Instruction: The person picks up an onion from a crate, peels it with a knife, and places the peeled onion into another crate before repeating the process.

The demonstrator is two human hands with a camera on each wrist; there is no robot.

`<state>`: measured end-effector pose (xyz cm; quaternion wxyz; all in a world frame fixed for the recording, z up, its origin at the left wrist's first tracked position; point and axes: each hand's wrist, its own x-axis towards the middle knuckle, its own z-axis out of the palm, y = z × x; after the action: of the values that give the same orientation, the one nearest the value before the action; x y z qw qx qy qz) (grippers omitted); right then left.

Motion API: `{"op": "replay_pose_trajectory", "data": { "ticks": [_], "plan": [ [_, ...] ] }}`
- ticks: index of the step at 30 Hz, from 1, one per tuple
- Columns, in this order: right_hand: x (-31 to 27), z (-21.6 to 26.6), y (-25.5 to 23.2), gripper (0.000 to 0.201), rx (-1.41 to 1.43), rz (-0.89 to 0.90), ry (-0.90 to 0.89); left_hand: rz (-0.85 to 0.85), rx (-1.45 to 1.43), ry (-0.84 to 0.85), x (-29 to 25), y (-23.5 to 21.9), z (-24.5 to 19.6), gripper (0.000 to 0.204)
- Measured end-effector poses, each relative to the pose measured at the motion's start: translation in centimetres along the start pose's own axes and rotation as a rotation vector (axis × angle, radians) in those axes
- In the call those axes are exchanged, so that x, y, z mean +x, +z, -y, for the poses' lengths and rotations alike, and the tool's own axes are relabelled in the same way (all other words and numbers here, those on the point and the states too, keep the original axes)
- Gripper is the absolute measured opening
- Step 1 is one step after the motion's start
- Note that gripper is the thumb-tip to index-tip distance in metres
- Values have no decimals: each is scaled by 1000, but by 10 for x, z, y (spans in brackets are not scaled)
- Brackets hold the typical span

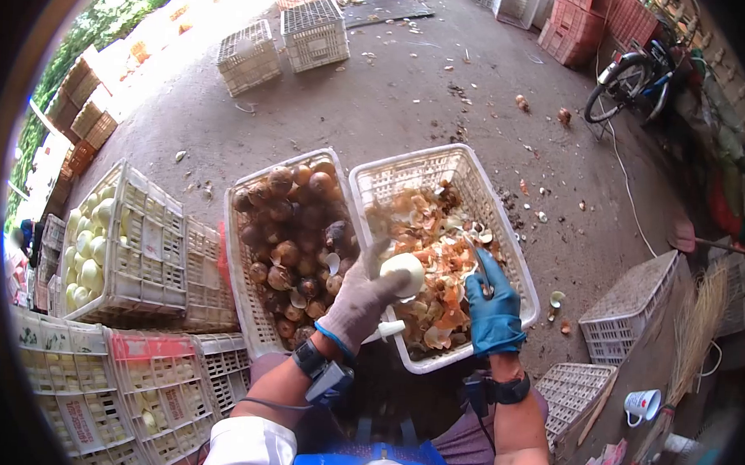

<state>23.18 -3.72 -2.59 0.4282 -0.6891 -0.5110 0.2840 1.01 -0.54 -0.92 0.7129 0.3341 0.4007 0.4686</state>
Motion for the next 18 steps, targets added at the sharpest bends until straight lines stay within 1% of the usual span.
{"op": "replay_pose_trajectory", "data": {
  "ticks": [1,2,3,5,6,9,11,12,13,14,15,17,18],
  "plan": [
    [-4,-2,4,32,21,13,-20,9,-294,-108,1,-6,2,69],
    [-9,-1,6,32,116,87,95,12,-383,-196,9,-18,15,62],
    [-11,5,5,26,85,151,114,19,-444,-208,10,-21,16,63],
    [-13,-10,15,29,133,154,76,40,-567,-235,11,-23,16,66],
    [-14,-8,15,28,173,153,101,33,-566,-215,12,-21,17,69],
    [-15,3,15,28,302,181,158,39,-696,-256,13,-20,6,72],
    [-20,22,12,28,262,182,202,12,-633,-197,15,-24,-5,71],
    [-20,16,14,28,305,182,197,4,-593,-142,15,-29,-10,69],
    [-18,5,17,28,351,193,194,13,-581,-139,16,-36,-16,68],
    [-18,-8,21,26,295,166,146,-26,-594,-106,23,-47,-13,65],
    [-17,-20,26,25,245,123,104,-12,-680,-63,22,-57,-19,61],
    [-12,-28,22,22,194,197,212,-121,-781,67,18,-75,-41,55],
    [-10,-34,20,26,160,205,234,-167,-807,131,13,-88,-53,52]
  ]
}}
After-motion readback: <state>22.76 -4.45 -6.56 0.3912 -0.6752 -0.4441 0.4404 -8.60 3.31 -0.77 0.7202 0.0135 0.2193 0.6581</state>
